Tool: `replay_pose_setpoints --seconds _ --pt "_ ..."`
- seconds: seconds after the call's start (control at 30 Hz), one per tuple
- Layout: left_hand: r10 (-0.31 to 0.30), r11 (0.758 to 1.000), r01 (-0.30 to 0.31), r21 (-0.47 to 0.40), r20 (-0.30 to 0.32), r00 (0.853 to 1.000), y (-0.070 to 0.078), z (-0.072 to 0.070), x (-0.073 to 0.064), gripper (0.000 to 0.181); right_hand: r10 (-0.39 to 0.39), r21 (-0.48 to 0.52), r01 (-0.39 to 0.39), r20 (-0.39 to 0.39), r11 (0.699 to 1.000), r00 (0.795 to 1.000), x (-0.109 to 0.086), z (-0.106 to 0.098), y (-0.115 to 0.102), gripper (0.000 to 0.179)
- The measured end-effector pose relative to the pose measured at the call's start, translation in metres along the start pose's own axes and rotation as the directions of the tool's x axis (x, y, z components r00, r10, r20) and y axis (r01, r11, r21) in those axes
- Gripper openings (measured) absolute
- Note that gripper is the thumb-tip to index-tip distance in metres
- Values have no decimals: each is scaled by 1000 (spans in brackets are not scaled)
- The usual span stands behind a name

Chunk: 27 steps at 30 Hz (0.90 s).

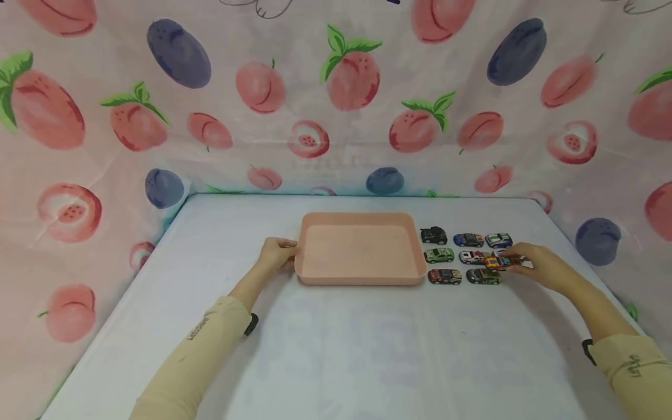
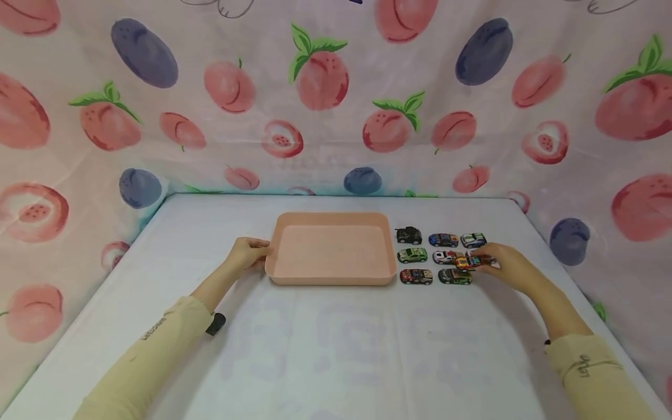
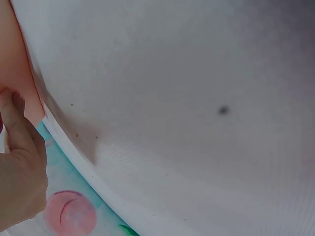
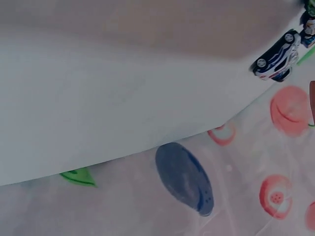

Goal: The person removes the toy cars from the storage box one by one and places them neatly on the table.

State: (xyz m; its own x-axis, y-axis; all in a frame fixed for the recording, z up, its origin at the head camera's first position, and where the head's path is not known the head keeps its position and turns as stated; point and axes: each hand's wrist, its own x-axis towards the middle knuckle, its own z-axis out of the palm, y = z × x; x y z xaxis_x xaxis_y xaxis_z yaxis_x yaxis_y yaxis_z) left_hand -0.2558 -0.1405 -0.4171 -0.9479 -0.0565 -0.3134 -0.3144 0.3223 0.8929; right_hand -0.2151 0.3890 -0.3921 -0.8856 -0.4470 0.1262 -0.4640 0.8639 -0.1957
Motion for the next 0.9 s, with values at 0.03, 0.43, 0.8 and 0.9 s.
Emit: replay_pose_setpoints --seconds 0.03,0.43,0.8,0.9 --pt "-4 1000 4 0 0 1000 0 0 0 32 -5 -10 5 -6 1000 1000 -1 0 3 29" --pt "-10 1000 10 2 -3 1000 -1 0 1 33 -11 -40 7 -78 999 997 -19 12 31 29" --pt "-4 1000 4 1 -2 1000 -1 1 1 32 -24 -84 23 -10 996 1000 -20 17 40 27" --pt "-3 1000 3 4 -3 1000 -1 1 1 32 -26 -88 25 -16 996 1000 -19 18 39 26"
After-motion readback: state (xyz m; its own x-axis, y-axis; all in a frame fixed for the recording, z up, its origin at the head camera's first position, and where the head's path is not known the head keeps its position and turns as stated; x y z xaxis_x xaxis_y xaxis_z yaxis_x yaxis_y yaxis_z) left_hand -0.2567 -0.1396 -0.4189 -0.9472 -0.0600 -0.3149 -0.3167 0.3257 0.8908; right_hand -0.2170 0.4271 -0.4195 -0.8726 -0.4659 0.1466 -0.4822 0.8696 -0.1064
